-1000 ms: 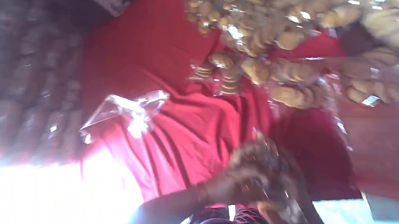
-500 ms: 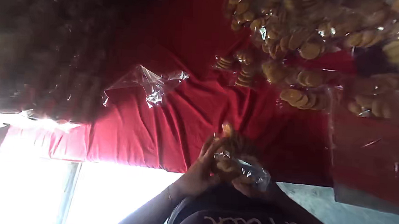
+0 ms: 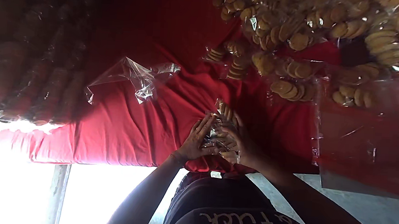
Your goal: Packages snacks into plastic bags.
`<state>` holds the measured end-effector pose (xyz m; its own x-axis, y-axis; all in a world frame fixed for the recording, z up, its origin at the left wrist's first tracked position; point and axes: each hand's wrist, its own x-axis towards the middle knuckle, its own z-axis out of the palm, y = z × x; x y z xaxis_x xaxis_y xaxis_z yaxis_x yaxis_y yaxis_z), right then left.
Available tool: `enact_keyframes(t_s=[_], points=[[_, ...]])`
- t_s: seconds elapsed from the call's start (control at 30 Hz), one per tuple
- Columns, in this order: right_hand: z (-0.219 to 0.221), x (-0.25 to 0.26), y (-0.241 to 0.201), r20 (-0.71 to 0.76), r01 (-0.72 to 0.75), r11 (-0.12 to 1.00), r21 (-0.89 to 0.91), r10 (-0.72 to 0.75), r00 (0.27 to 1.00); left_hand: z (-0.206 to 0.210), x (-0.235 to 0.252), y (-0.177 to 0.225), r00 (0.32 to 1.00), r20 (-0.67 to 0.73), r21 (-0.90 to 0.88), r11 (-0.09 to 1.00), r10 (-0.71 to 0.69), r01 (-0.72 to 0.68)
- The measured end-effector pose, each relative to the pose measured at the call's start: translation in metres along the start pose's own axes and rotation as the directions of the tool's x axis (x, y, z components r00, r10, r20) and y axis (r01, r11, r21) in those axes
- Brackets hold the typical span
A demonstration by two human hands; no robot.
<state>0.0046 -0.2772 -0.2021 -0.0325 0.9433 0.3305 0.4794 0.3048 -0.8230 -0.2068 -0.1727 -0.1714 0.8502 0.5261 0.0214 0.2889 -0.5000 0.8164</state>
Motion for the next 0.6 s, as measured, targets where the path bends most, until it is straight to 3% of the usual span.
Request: enact_keyframes(t_s=[0.1,0.13,0.2,0.23,0.27,0.33,0.37,0.43,0.5,0.53,0.6], points=[[0.000,-0.008,-0.015,-0.046,-0.011,0.997,0.076,0.015,0.999,-0.005,-0.012,0.025,0.993,0.107,-0.417,0.905,-0.042,0.084],[0.001,-0.014,-0.020,-0.049,-0.015,0.995,0.103,0.020,0.999,-0.008,-0.020,0.033,0.989,0.142,-0.478,0.873,-0.038,0.102],[0.005,-0.030,-0.022,-0.051,-0.008,0.988,0.153,0.016,0.999,-0.020,-0.038,0.044,0.989,0.115,-0.454,0.881,-0.090,0.133],[0.006,-0.034,-0.023,-0.062,-0.017,0.988,0.154,0.027,0.998,-0.029,-0.045,0.047,0.986,-0.031,-0.372,0.918,-0.162,0.139],[0.005,-0.036,-0.027,-0.074,-0.031,0.987,0.155,0.042,0.996,-0.041,-0.049,0.046,0.934,-0.256,-0.245,0.951,-0.250,0.188],[0.003,-0.035,-0.029,-0.088,-0.061,0.971,0.232,0.083,0.993,-0.076,-0.041,0.020,0.678,-0.659,-0.026,0.910,-0.326,0.413],[0.001,-0.035,-0.028,-0.091,-0.073,0.926,0.369,0.114,0.989,-0.098,-0.033,0.000,0.563,-0.755,0.007,0.855,-0.335,0.519],[-0.004,-0.035,-0.035,-0.049,-0.141,0.688,0.712,0.249,0.967,-0.138,-0.019,-0.042,0.446,-0.803,-0.014,0.760,-0.396,0.650],[-0.015,-0.032,-0.055,0.062,-0.291,0.449,0.845,0.459,0.886,-0.163,-0.004,-0.070,0.449,-0.785,-0.041,0.759,-0.427,0.650],[-0.022,-0.029,-0.062,0.095,-0.285,0.361,0.888,0.462,0.882,-0.169,0.005,-0.072,0.478,-0.764,-0.060,0.785,-0.433,0.616],[-0.036,-0.031,-0.062,0.111,-0.203,0.246,0.948,0.342,0.933,-0.171,0.022,-0.052,0.598,-0.666,-0.080,0.840,-0.445,0.536]])
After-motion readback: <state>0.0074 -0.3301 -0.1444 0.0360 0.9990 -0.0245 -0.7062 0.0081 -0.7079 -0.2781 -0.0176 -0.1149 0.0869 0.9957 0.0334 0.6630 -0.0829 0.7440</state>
